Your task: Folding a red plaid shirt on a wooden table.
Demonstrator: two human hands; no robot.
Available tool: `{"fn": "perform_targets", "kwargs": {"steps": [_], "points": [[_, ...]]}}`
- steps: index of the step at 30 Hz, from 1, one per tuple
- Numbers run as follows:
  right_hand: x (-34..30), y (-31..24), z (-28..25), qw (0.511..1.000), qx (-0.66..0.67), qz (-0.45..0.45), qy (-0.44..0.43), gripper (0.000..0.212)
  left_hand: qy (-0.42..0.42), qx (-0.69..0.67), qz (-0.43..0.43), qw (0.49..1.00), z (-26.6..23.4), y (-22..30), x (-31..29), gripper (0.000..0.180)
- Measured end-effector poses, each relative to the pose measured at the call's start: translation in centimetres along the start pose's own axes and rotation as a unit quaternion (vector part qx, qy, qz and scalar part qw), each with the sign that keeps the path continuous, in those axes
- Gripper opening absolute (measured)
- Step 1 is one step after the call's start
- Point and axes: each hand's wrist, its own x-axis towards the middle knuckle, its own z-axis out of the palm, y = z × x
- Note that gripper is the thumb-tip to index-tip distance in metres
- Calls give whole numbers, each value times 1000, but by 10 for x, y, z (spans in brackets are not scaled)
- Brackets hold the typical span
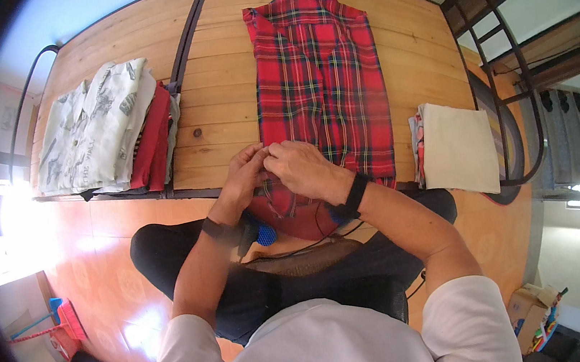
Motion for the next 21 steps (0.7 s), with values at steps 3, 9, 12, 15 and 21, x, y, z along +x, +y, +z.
{"fn": "perform_targets", "kwargs": {"steps": [3, 9, 12, 15, 21], "points": [[-14, -6, 12, 999, 11, 25, -26, 21, 30, 8, -8, 999, -4, -18, -5, 15], [-11, 14, 25, 999, 14, 37, -30, 22, 54, 78, 32, 995, -15, -24, 12, 14], [-1, 20, 17, 997, 48, 51, -33, 20, 31, 64, 22, 997, -13, -7, 19, 14], [-7, 18, 26, 994, 65, 77, -45, 19, 77, 111, 16, 991, -12, -7, 15, 17], [-9, 16, 31, 993, 69, 81, -43, 18, 102, 197, 38, 974, -15, -13, 15, 24]]}}
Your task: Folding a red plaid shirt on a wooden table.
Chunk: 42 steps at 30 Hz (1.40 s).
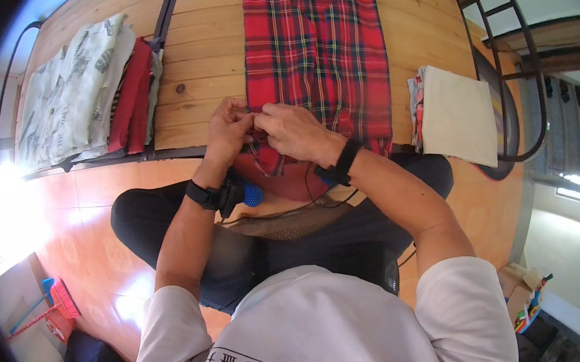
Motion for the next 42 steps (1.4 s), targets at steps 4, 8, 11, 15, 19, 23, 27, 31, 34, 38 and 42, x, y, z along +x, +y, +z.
{"fn": "perform_targets", "kwargs": {"steps": [4, 8, 11, 15, 19, 23, 27, 31, 34, 38, 42], "points": [[-12, 7, -2, 1000, -14, 21, -15, 24, 4, 92, 45, 995, 10, 7, -2, 28], [-31, 9, 6, 1000, 5, 5, -5, 25, 4, 210, 77, 975, 18, -7, -4, 34], [-34, 7, -5, 994, 86, 66, -8, 23, -10, 128, 68, 989, 18, -12, 5, 37], [-48, 19, 16, 989, 30, 85, 120, 22, -27, 89, 50, 994, 16, -23, 10, 37], [-44, 7, 30, 990, -56, 24, 124, 21, 21, 96, 67, 993, 2, -9, 21, 35], [-49, -3, 30, 987, -81, -13, 140, 20, 35, 98, 68, 992, -1, -8, 18, 36], [-50, 2, -11, 980, -94, -34, 172, 19, 60, 105, 72, 990, 6, 12, 12, 35], [-32, 17, -53, 972, 49, 136, 183, 17, 109, 305, 327, 888, 14, 35, -9, 37], [-9, 23, -83, 979, -31, 121, 164, 21, 9, 416, 412, 810, 27, 57, -26, 55], [55, 40, -101, 978, -147, 29, 145, 31, -4, 541, 388, 746, 27, 24, -19, 77], [138, 81, -104, 958, -259, 5, 122, 38, -13, 561, 351, 750, 12, 24, 1, 83]]}}
